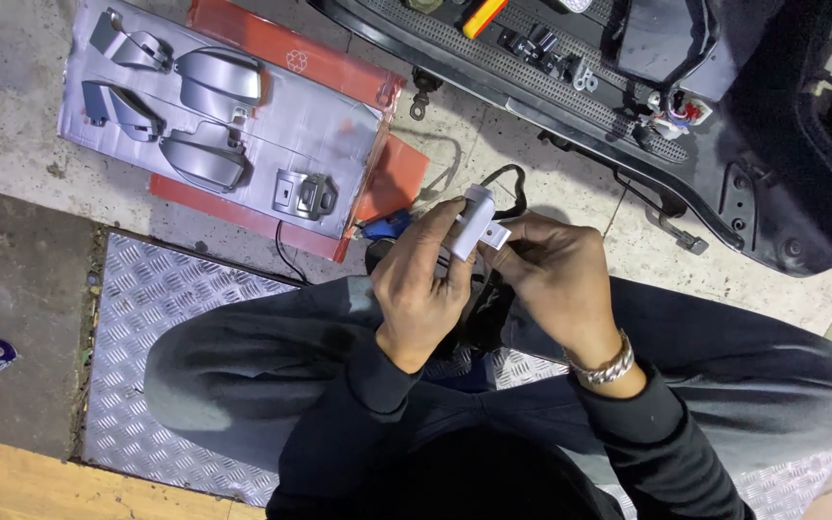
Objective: Assembling a motorcycle handlebar switch cluster by connecting internal wiring and fastening the housing with a screwdriver.
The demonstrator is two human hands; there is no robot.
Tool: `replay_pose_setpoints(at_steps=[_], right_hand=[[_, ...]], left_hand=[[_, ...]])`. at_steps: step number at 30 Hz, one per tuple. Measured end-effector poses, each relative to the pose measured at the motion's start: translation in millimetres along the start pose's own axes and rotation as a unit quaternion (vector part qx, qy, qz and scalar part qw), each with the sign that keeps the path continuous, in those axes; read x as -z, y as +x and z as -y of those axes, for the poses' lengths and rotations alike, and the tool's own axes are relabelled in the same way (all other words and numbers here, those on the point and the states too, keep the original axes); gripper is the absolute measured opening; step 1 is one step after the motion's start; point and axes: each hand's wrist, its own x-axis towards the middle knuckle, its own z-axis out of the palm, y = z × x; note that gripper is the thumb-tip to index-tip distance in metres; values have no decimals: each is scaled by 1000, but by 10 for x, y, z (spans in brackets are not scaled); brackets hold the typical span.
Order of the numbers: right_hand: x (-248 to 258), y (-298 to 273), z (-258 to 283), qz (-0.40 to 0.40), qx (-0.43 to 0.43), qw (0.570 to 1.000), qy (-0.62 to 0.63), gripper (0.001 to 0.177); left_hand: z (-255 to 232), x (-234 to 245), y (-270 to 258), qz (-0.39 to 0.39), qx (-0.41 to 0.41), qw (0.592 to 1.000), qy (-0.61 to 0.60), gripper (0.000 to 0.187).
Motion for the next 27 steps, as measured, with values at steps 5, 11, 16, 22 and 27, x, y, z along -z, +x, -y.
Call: replay_pose_setpoints(at_steps=[5,11,16,22,27], right_hand=[[-51,83,-262,3,-33,993,114,8],[-210,84,-506,-43,-57,969,238,18],[-195,83,-541,-52,-59,962,262,19],[19,77,-307,-56,139,988,23,10],[464,474,-422,-126,266,953,-78,14]], left_hand=[[15,-23,-23,-16,-10,1000,1,22],[9,-72,-2,-34,-24,999,3,22],[19,-77,-3,-30,-35,999,17,21],[96,-4,20,40,78,996,-16,29],[122,7,29,27,130,991,-11,29]])
